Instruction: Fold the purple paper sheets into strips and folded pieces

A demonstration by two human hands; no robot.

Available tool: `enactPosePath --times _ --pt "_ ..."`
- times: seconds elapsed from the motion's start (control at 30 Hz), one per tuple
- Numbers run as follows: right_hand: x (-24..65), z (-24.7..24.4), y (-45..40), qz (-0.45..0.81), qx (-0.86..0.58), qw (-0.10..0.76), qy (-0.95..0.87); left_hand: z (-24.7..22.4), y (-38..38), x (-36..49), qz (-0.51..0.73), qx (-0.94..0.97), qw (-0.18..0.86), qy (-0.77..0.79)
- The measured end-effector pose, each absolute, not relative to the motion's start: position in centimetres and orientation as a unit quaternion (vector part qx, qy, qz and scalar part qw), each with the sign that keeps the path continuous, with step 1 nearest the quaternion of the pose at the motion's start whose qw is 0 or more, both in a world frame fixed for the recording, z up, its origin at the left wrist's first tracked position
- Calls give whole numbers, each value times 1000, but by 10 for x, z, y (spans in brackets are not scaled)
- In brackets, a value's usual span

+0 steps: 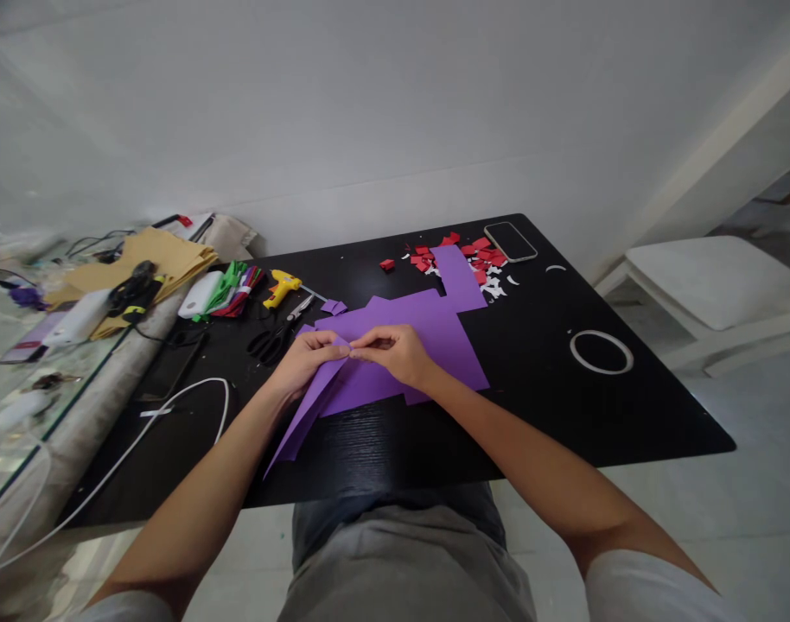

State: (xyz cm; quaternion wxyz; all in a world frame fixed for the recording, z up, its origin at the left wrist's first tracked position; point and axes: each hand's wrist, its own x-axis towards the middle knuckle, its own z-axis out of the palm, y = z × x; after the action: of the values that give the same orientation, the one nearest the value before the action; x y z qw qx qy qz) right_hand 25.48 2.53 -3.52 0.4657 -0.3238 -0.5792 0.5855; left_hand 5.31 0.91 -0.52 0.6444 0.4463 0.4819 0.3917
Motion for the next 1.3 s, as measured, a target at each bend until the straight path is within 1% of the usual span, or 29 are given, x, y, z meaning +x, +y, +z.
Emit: enactPosePath --times 0.2,0.47,0.73,0.9,1.17,1.3 --pt "255 -33 27 607 -335 440 -571 -4 11 53 405 438 637 488" --pt "257 -27 26 650 -313 401 -565 -4 9 54 393 472 617 491" --pt "255 -30 26 629 -321 402 -583 -7 9 55 377 496 601 500" --pt "255 -30 28 616 -321 408 -592 -8 9 55 403 486 598 493" --pt "257 -29 30 608 -337 420 -584 -8 9 55 405 508 581 490" --pt "256 -31 32 616 -345 421 -570 -8 11 52 415 522 556 496"
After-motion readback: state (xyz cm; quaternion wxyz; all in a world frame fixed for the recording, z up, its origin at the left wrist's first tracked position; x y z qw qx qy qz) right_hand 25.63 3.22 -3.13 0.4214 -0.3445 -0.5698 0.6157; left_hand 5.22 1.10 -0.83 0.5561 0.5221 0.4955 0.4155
